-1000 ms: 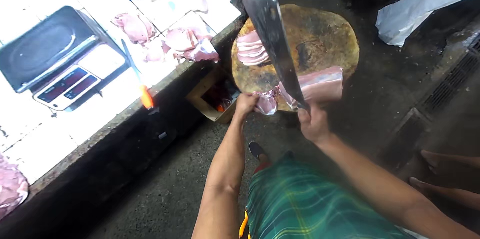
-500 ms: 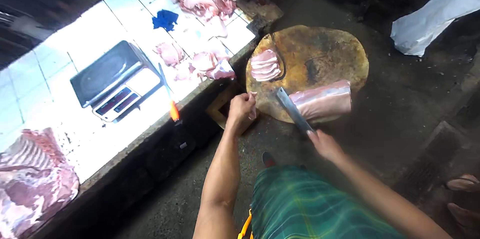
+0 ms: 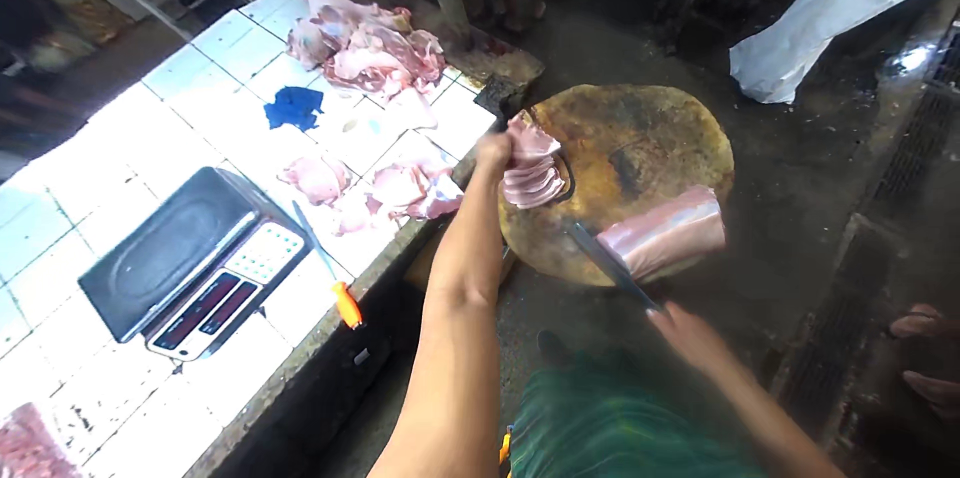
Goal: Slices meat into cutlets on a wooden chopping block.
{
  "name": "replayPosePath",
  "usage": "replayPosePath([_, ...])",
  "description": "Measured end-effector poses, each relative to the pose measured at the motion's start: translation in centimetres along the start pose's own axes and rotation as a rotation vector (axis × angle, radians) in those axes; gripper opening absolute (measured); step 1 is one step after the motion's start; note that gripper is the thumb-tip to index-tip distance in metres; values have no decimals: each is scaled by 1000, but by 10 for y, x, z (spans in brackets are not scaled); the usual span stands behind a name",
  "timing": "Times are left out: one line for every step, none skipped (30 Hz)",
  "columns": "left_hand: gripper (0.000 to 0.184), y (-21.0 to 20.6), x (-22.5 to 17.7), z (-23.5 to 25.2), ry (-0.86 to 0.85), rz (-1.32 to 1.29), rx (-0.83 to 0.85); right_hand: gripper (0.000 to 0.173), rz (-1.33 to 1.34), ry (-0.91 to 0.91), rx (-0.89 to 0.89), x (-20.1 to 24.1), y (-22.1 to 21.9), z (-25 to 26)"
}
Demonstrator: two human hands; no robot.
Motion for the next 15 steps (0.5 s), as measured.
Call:
replayPosePath([40,0,25,11,47,141,4,65,-3,-12,2,1,-2,-1])
replayPosePath([41,3,44,17,94,232,-15,64,-5,-18,-2,1,-3,-3])
replayPosePath([44,6,58,20,132,267,-49,64,-11,-20,-10,1,-3,-4])
replayPosePath([46,9,67,23,152,267,-83,64,-19,-22,-18,2,-3,-4])
replayPosePath([47,11,72,24,154,247,-100,64,-20,-30,-18,2,-4,-5])
replayPosePath([43,12,76,22,152,205,-99,65,-20,-44,-15,2,-5,-8])
replayPosePath([38,14,80,21,138,156,-109,66,-21,-60,-14,2,-7,-10])
replayPosePath([33,18,84,18,110,90,-154,67,-25,-74,-17,2,-8,-12])
replayPosePath([30,25,87,11,80,15,-222,68,-23,-82,-24,2,-9,-14])
replayPosePath([32,36,90,-1,61,-14,-301,70,-15,-84,-38,3,-11,-17])
replayPosePath([35,46,93,-17,59,2,-379,71,-4,-78,-48,3,-12,-21])
replayPosePath([37,51,97,-35,53,33,-417,70,15,-62,-60,2,-11,-26])
replayPosePath([41,50,103,-55,51,58,-408,68,49,-32,-79,0,-9,-33])
replayPosePath([48,44,112,-76,55,82,-347,67,98,9,-103,-2,-9,-41])
replayPosePath([60,31,123,-99,63,113,-252,65,154,53,-127,-7,-9,-48])
Point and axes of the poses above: each hand's wrist, its own z-axis towards the middle knuckle, its own y-axis out of the back of the hand, x = y × z, the point moved 8 cm from there along z, towards the middle knuckle, and after that the axes turned 8 degrees about -y, right-handed, at the moved point
